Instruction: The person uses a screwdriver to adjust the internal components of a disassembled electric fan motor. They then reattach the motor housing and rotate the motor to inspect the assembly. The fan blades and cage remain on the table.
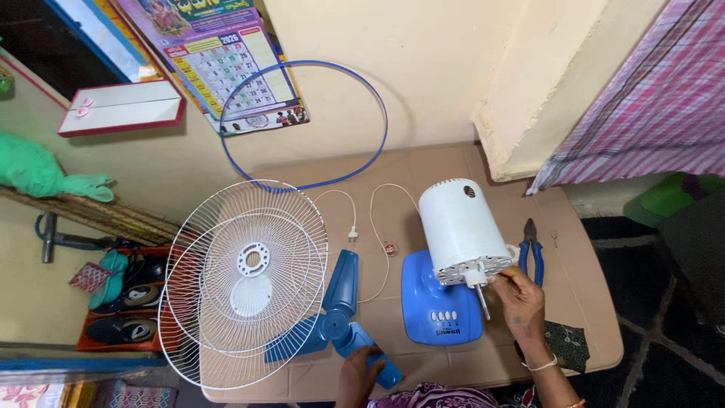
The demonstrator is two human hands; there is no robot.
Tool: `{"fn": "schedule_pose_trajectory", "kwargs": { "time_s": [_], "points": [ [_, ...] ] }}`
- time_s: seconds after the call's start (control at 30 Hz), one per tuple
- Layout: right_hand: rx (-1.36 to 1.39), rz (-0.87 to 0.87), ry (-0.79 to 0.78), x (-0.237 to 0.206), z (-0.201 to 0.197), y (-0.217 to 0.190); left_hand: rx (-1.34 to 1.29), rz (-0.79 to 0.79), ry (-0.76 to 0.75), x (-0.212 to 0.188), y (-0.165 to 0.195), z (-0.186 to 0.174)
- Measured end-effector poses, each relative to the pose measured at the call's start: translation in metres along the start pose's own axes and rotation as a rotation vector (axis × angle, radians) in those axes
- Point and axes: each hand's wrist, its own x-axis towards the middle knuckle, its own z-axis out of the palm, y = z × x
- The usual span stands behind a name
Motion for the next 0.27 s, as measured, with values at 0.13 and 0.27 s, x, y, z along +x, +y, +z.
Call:
{"fn": "schedule_pose_trajectory", "kwargs": {
  "time_s": [0.13,0.27],
  "points": [
    [0.014,0.135,-0.062,0.013,0.003,0.014,-0.214,-0.225,-0.130,0.000,-0.025,-0.013],
    [-0.175,0.265,0.002,0.017,-0.007,0.008,-0.487,-0.179,-0.371,0.026,-0.031,-0.041]
  ]
}}
